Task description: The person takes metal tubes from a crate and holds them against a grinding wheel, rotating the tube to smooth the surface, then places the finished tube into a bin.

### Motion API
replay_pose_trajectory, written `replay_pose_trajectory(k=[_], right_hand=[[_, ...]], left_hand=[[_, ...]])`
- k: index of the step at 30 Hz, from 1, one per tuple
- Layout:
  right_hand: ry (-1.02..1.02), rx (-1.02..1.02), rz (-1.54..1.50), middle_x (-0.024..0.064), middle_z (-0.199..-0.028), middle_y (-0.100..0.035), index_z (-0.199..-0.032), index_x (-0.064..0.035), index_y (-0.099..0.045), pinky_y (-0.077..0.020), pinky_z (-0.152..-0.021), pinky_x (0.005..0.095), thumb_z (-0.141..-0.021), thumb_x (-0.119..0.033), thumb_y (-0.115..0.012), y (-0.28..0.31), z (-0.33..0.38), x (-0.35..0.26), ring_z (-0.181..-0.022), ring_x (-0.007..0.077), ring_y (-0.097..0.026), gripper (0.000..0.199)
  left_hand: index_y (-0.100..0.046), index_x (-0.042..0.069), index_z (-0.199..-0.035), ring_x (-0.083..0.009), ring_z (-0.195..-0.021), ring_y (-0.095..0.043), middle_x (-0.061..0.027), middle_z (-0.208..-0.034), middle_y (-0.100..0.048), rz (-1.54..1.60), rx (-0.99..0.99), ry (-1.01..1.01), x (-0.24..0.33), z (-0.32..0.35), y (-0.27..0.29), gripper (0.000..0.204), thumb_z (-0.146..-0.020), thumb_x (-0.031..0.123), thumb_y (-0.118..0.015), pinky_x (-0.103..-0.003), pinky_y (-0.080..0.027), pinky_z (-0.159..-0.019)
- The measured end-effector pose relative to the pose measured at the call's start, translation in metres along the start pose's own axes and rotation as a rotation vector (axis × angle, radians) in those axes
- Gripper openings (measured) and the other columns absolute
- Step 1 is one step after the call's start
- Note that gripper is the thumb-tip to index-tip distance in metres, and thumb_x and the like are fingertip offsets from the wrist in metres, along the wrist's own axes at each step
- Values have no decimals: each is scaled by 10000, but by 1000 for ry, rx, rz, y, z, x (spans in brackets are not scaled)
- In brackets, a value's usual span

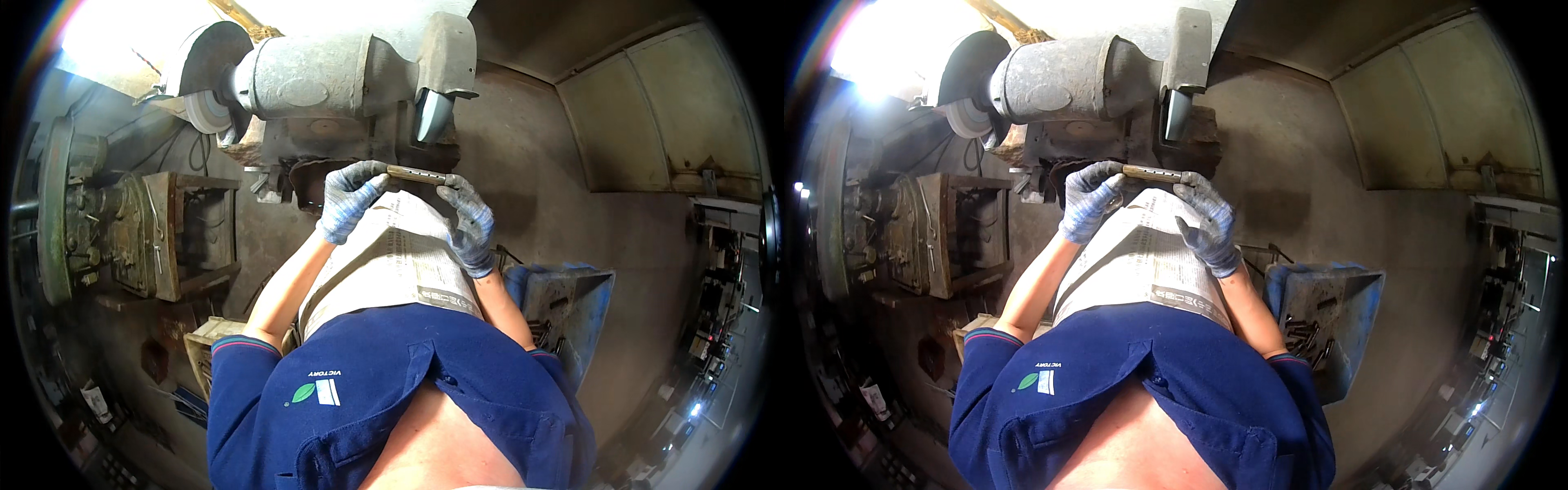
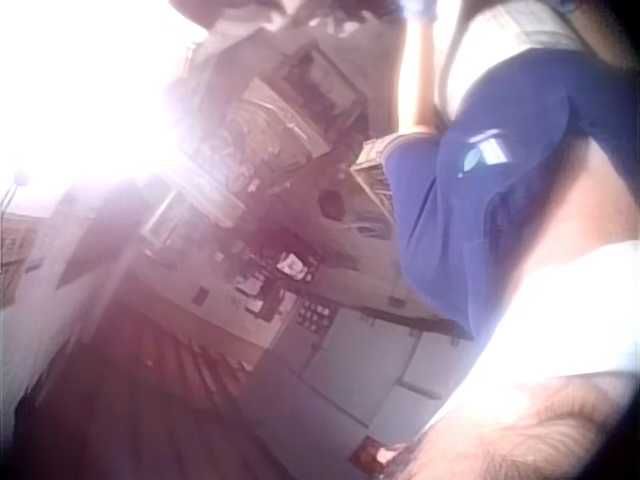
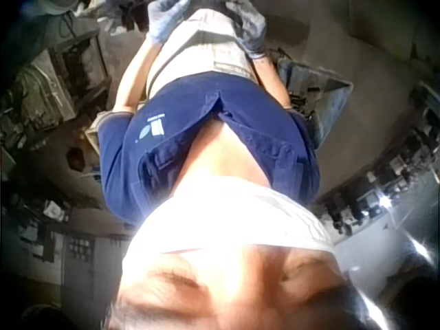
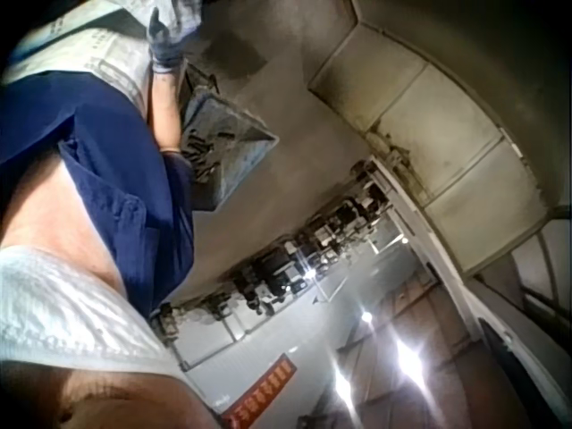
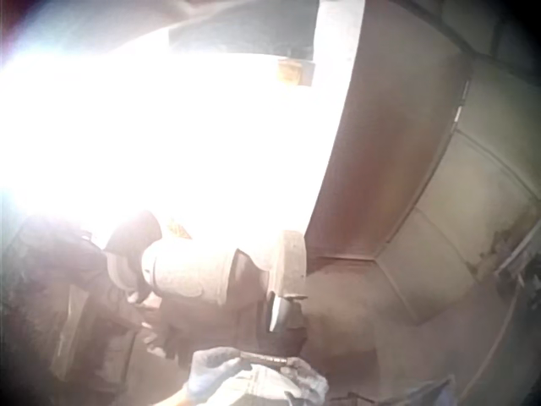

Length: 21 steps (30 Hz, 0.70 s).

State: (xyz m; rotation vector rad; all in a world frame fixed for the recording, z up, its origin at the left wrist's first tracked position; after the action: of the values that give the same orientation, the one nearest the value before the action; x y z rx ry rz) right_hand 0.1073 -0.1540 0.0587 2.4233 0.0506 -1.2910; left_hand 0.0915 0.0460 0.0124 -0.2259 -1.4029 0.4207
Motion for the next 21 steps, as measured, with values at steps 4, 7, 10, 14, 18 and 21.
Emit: replay_pose_trajectory(k=[4,7,10,14,18,21], right_hand=[[88,-17,64,208,-1110,-592,-1044,29,-628,-449,-922,381,-775,-199,-683,3,-3,-10,-1052,318,-579,357],[93,-19,4,211,-1096,-597,-1047,30,-621,-452,-917,373,-771,-203,-687,4,-11,-21,-1047,315,-583,367],[118,-35,28,209,-1104,-594,-1049,31,-618,-451,-917,370,-766,-202,-693,6,-10,-22,-1043,313,-586,374],[109,-39,-1,208,-1114,-589,-1050,27,-619,-448,-920,371,-767,-202,-693,4,-8,-18,-1036,310,-589,372],[45,-7,-16,191,-1133,-576,-1052,24,-628,-426,-938,385,-795,-194,-657,4,-4,-10,-1064,301,-565,338],[4,9,29,171,-1163,-558,-1063,24,-626,-428,-937,376,-823,-119,-603,7,-1,-3,-1073,278,-557,280]], left_hand=[[-611,-24,-982,-68,-546,-558,-71,-766,-649,-25,-14,-67,-6,-7,2,210,-853,140,-631,-171,-414,-480],[-602,-29,-973,-96,-559,-594,-88,-759,-656,25,-9,-34,-2,-7,-4,258,-860,202,-628,-181,-429,-483],[-613,-31,-922,-86,-596,-579,-52,-720,-627,95,-11,42,3,-5,-10,233,-860,193,-627,-201,-455,-544],[-624,-5,-819,-68,-545,-533,-12,-650,-581,3,50,100,-1,-9,-10,198,-852,190,-636,-213,-454,-536],[-612,-4,-803,-72,-534,-541,-44,-659,-611,-55,61,34,-5,-15,-13,159,-852,146,-630,-202,-446,-519],[-622,-23,-867,-65,-620,-552,-53,-736,-635,-66,15,17,1,-17,-21,120,-843,95,-628,-194,-444,-558]])
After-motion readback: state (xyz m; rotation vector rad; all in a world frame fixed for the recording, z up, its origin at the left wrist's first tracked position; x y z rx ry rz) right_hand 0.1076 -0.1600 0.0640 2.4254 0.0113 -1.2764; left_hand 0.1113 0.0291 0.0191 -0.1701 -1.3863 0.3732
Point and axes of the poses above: each hand's wrist, its own z-axis away from the middle knuckle, its own y-axis out of the back of the hand, x = y × z, the point moved 7 cm from there along -z, towards the middle knuckle
